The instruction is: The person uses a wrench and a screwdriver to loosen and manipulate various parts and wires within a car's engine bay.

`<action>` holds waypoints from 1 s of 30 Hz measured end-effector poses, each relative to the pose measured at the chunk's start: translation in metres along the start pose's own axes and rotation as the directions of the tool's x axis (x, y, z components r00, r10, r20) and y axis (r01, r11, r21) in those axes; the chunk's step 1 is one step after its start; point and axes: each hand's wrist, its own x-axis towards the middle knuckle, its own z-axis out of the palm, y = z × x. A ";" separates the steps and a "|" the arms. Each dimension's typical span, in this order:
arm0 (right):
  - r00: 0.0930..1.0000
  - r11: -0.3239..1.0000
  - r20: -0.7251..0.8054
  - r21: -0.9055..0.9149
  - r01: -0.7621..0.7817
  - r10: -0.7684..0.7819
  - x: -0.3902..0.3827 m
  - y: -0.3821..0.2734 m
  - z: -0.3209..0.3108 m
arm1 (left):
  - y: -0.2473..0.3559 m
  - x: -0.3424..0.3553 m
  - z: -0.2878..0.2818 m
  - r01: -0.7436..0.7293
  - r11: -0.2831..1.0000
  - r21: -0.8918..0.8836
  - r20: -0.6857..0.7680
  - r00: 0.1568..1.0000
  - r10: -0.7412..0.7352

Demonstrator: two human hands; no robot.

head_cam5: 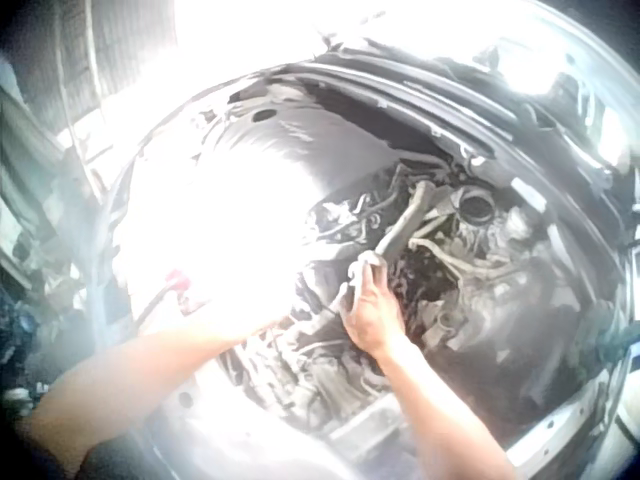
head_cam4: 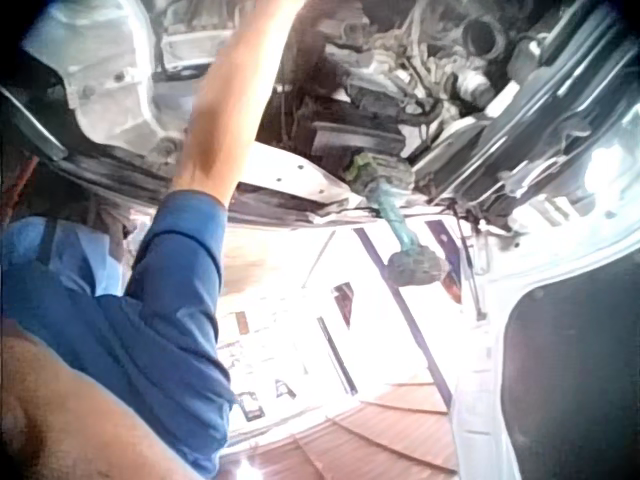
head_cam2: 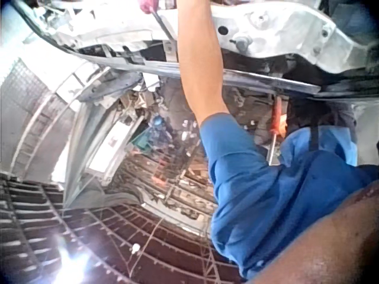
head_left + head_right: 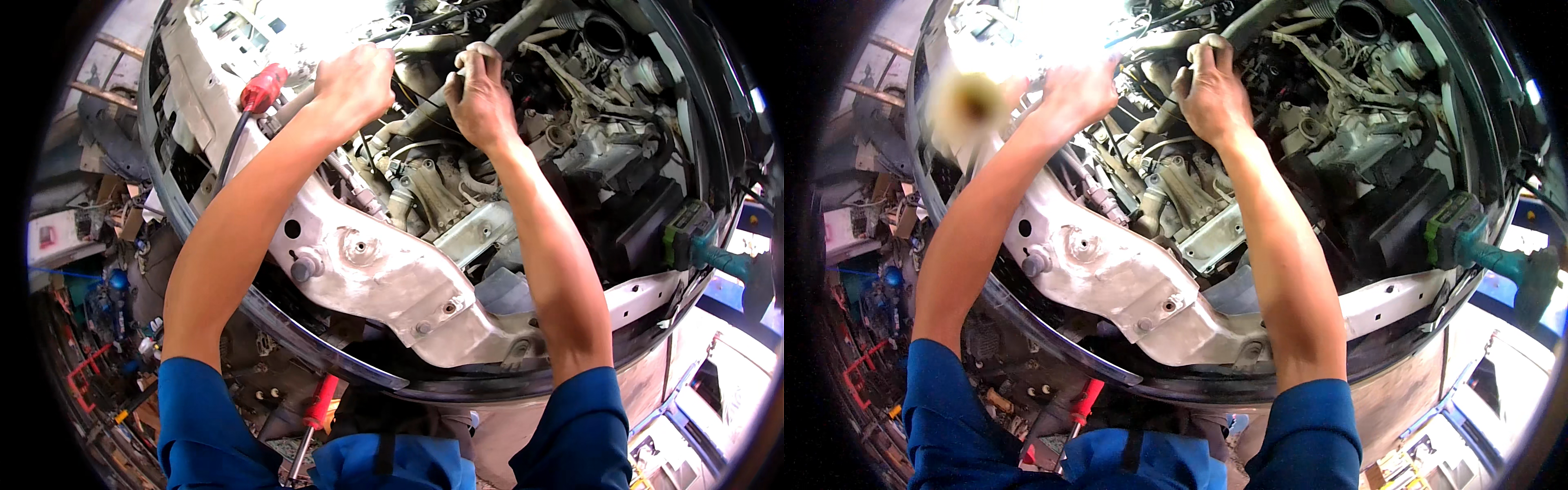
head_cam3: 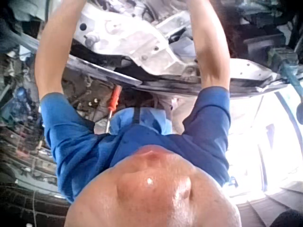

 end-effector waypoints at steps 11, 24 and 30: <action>0.991 0.992 0.043 -0.008 -0.125 0.125 -0.002 -0.009 -0.005 | 0.006 -0.009 0.008 -0.045 0.983 0.178 0.040 0.998 0.038; 0.985 0.983 0.067 0.085 -0.163 0.157 -0.001 -0.006 -0.001 | -0.006 -0.001 0.006 -0.131 0.967 0.220 -0.014 0.990 0.138; 0.996 0.996 0.020 0.012 -0.092 0.092 0.001 -0.010 0.001 | -0.021 0.009 0.009 -0.153 0.974 0.169 -0.002 0.988 0.155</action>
